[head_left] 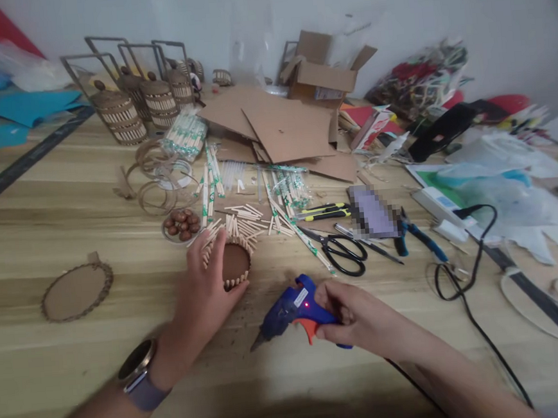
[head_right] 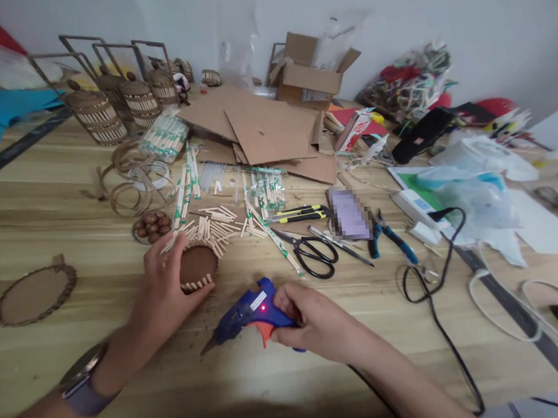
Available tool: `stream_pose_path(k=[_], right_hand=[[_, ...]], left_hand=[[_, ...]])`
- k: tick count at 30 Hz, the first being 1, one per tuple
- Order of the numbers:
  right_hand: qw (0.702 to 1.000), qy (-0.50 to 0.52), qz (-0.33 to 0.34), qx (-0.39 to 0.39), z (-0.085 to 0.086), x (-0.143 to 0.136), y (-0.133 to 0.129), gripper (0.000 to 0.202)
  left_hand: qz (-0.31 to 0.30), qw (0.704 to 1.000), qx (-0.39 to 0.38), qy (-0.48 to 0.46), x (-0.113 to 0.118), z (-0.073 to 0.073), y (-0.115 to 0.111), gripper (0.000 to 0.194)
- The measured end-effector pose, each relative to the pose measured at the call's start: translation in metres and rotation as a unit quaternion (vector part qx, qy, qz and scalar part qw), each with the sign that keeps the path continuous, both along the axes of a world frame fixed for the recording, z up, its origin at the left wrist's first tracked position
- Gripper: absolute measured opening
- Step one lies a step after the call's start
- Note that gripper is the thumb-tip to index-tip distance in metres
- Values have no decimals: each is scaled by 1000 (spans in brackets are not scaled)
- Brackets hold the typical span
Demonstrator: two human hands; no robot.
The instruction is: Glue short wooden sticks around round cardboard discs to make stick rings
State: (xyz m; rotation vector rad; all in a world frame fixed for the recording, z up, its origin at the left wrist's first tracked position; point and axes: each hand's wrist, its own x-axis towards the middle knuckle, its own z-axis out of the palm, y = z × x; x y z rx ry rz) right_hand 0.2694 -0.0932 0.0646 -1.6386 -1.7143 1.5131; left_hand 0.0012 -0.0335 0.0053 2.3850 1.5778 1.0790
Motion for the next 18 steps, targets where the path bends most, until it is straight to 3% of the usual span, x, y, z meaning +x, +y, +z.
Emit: stream_pose_path(k=[3, 6, 9, 14, 18], right_hand=[[989, 122, -80, -28, -4, 6, 5, 29], [956, 236, -164, -52, -14, 3, 13, 26], [928, 313, -189, -67, -21, -7, 26, 26], [963, 237, -126, 12, -24, -18, 38, 36], [972, 184, -114, 87, -28, -17, 35, 43]], left_hand=[[-7, 1000, 2, -6, -3, -2, 1, 107], [-13, 1000, 2, -7, -5, -3, 2, 108], [-12, 1000, 0, -5, -5, -2, 3, 111], [-11, 1000, 2, 8, -7, -1, 3, 115], [-17, 1000, 7, 10, -9, -1, 4, 115]])
